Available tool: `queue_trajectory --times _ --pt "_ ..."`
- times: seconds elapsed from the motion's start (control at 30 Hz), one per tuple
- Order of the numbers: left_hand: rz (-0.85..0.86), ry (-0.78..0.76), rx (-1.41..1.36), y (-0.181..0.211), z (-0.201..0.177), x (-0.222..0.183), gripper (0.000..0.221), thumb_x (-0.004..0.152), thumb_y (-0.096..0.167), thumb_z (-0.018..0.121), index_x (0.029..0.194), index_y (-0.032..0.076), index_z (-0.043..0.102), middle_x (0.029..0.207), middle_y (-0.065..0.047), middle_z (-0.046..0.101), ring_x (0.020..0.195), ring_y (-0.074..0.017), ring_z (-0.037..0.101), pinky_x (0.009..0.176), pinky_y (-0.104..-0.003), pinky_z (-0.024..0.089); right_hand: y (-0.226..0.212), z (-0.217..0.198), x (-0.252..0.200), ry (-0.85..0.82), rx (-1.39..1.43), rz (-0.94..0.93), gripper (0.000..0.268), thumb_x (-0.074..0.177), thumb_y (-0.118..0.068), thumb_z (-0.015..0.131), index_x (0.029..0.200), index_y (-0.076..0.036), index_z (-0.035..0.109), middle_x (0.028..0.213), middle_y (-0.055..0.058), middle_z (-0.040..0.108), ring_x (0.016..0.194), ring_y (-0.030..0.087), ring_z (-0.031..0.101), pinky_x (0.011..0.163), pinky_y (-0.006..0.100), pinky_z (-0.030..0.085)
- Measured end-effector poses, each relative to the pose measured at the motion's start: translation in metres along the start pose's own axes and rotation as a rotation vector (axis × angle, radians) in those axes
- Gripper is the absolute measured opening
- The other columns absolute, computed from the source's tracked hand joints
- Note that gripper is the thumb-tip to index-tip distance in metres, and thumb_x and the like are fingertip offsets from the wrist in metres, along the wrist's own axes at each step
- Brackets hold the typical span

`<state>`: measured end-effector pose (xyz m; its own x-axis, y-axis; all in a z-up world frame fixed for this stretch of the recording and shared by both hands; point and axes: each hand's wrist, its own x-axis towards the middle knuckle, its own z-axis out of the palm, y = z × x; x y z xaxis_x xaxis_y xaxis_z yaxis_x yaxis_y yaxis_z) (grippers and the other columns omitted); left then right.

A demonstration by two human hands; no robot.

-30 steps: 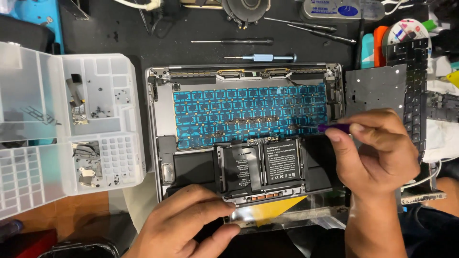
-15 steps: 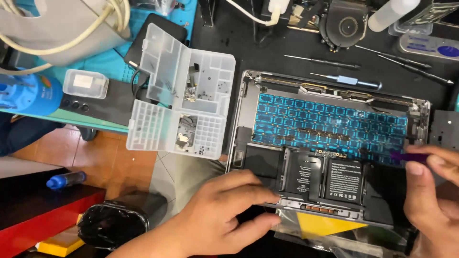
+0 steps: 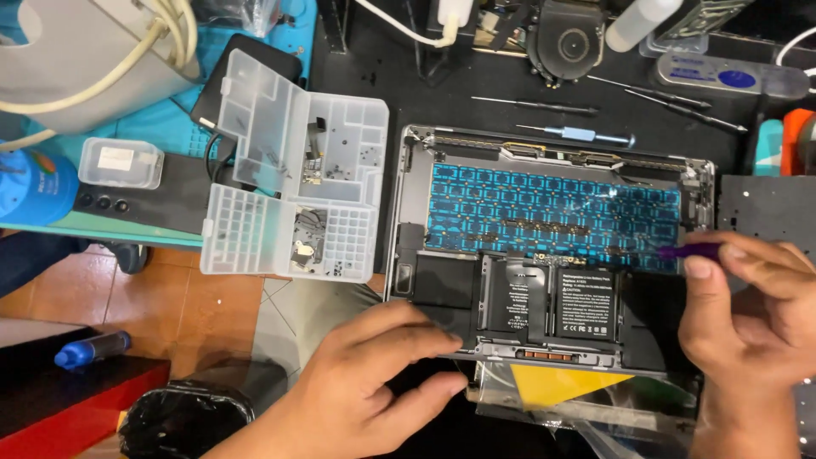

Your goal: Performing internal checks and repairs on a laptop, including unscrewing components and testing the hinge/screen assembly.

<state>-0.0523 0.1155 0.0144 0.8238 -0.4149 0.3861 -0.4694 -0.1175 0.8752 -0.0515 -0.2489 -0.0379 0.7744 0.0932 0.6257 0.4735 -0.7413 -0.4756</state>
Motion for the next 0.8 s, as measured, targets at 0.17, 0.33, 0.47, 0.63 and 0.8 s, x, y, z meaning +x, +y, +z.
queue_trajectory --times 0.17,0.33,0.47,0.63,0.8 --pt "-0.019 -0.01 -0.002 0.004 -0.005 0.0 0.023 0.093 0.014 0.073 0.111 0.0 0.068 0.096 -0.011 0.066 0.079 -0.0209 0.07 0.074 -0.028 0.059 -0.005 0.004 0.01 0.034 0.003 -0.024 0.025 0.112 0.023 0.066 0.117 0.017 0.042 0.116 0.043 0.06 0.111 0.059 0.07 0.105 0.06 0.049" --pt "-0.055 0.004 0.1 -0.005 -0.002 -0.007 0.024 0.086 0.02 0.077 0.103 0.004 0.073 0.094 -0.009 0.072 0.077 -0.0172 0.073 0.074 -0.025 0.059 -0.028 0.005 0.033 0.048 -0.009 -0.071 0.021 0.103 0.018 0.071 0.102 0.015 0.05 0.099 0.04 0.067 0.095 0.052 0.074 0.088 0.053 0.057" --pt "-0.163 0.077 0.153 -0.004 0.004 -0.016 0.023 0.08 0.025 0.082 0.098 0.012 0.077 0.087 0.0 0.072 0.059 -0.0091 0.06 0.058 -0.018 0.052 -0.023 0.003 0.03 0.043 -0.049 -0.112 0.024 0.101 0.012 0.073 0.098 0.011 0.05 0.096 0.036 0.069 0.091 0.05 0.076 0.08 0.05 0.055" --pt "-0.132 0.061 0.117 -0.006 -0.005 -0.019 0.022 0.082 0.023 0.08 0.099 0.011 0.075 0.084 -0.001 0.07 0.06 -0.0097 0.06 0.056 -0.019 0.052 -0.018 0.005 0.018 0.022 -0.043 0.07 0.031 0.102 0.014 0.078 0.119 0.015 0.052 0.111 0.035 0.071 0.105 0.041 0.075 0.084 0.038 0.058" --pt "-0.092 0.085 0.022 -0.01 -0.015 -0.021 0.023 0.089 0.018 0.076 0.106 0.004 0.072 0.094 -0.01 0.069 0.075 -0.019 0.071 0.071 -0.028 0.058 -0.048 0.024 0.042 0.213 0.048 0.151 0.023 0.12 0.013 0.071 0.13 0.015 0.051 0.128 0.041 0.067 0.107 0.044 0.072 0.093 0.042 0.059"
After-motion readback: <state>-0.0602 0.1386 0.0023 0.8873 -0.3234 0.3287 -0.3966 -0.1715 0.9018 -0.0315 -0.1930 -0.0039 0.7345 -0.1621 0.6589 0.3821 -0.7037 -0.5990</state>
